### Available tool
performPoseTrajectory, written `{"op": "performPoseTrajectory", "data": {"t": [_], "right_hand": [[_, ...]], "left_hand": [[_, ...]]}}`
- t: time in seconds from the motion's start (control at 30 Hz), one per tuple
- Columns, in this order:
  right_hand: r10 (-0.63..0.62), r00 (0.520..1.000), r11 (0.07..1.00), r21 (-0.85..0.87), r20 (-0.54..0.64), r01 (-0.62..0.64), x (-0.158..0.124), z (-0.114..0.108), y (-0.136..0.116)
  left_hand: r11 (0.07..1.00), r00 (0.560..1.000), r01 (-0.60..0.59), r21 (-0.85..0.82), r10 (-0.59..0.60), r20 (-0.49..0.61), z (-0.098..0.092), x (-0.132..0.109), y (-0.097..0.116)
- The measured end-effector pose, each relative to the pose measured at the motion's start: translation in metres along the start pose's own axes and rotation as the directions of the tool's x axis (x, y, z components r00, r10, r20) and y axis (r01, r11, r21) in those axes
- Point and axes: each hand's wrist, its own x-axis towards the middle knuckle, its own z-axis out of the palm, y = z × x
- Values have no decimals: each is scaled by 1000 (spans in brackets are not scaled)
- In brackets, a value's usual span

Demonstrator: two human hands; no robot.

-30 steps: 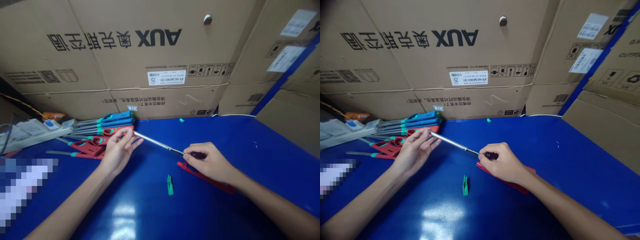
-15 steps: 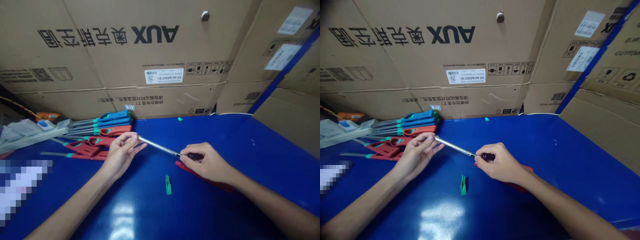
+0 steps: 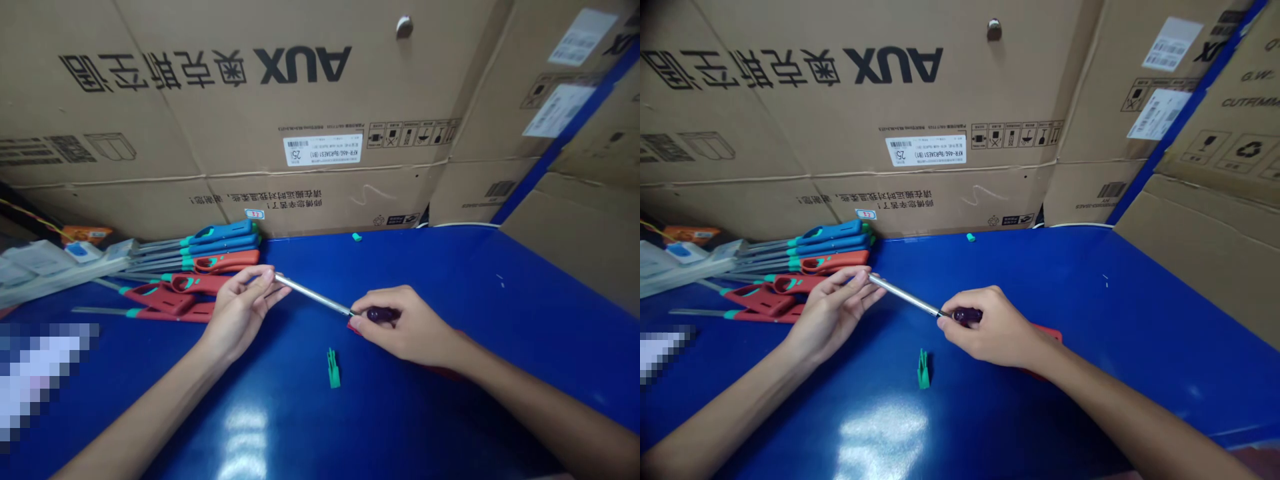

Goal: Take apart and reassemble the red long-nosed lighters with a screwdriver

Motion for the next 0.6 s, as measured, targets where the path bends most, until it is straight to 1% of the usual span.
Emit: {"op": "performPoseTrajectory", "data": {"t": [0.1,0.23,0.47,0.6], "right_hand": [[9,1000,1000,-2,20,-9,-1,0,0],[9,1000,1000,2,15,-9,-2,0,1],[-22,1000,1000,5,20,22,-2,0,5],[-18,1000,1000,-3,13,18,-2,1,8]], "left_hand": [[1000,1000,-7,-26,6,-18,0,1,1],[999,1000,-13,-53,12,-17,1,1,3],[1000,999,-10,-16,10,-42,1,3,5],[1000,998,-8,-3,8,-58,0,4,7]]}}
